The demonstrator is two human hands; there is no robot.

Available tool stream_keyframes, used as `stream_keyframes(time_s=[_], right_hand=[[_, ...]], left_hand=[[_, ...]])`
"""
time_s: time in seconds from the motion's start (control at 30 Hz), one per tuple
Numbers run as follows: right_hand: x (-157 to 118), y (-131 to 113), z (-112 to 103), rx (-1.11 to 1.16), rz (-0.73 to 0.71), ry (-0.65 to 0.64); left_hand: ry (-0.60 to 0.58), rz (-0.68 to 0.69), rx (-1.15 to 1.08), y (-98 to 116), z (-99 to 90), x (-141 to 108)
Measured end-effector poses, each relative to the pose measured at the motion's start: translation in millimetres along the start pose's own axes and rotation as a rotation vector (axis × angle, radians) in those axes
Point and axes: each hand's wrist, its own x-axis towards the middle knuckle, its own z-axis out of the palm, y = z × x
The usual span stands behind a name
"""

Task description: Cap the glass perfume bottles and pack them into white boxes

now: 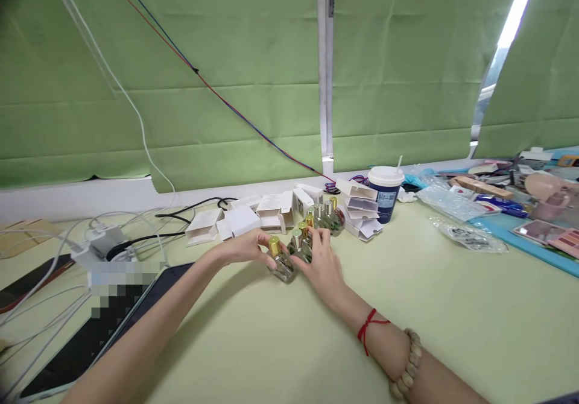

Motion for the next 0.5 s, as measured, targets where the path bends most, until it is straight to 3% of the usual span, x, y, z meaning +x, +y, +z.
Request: stream_keyframes(time_s=[0.2, 0.5], right_hand=[[-1, 4, -5, 0.111, -0.062, -0.048], [8, 10, -18, 0.371, -0.062, -0.045]], left_hand=[[0.209, 0.093, 0.146, -5, 11.0, 8], [0.282, -0.042, 0.035, 2, 30.3, 8]])
